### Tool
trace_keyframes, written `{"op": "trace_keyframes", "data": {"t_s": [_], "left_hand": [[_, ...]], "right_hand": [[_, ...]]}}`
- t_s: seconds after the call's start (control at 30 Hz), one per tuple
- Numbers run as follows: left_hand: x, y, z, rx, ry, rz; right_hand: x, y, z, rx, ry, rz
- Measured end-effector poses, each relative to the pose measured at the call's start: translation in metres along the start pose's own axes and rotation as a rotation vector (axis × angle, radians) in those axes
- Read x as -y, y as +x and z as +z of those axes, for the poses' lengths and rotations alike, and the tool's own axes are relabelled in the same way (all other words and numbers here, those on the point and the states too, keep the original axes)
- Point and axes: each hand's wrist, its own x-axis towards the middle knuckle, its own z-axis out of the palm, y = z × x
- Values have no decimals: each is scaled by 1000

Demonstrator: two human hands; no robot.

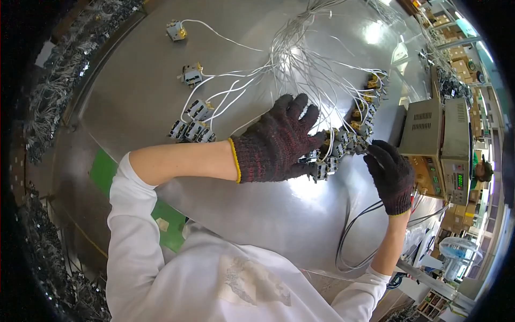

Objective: The person arranges bundles of wire harnesses with connectors onto a metal table by hand, taking them from cardboard boxes and laying them out.

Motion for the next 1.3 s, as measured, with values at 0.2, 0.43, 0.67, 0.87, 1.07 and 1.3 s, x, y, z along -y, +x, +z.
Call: {"op": "trace_keyframes", "data": {"t_s": [0.2, 0.43, 0.67, 0.87, 1.07, 1.3], "left_hand": [[0, -2, -4, 26, 21, -4], [-1, -1, 0, 9, -3, -3], [-1, 0, -1, 17, -1, 0], [-2, 1, -4, 128, -8, -35], [1, 0, 4, -27, -44, 14], [0, 1, -1, 68, -38, -15]], "right_hand": [[16, -13, 20, -111, 81, 133], [35, -15, 48, -277, 202, 271], [27, -21, 47, -220, 568, 498], [26, -9, 47, -254, 125, 159], [25, -8, 40, -159, -22, 88], [24, -8, 38, -149, -66, 29]]}}
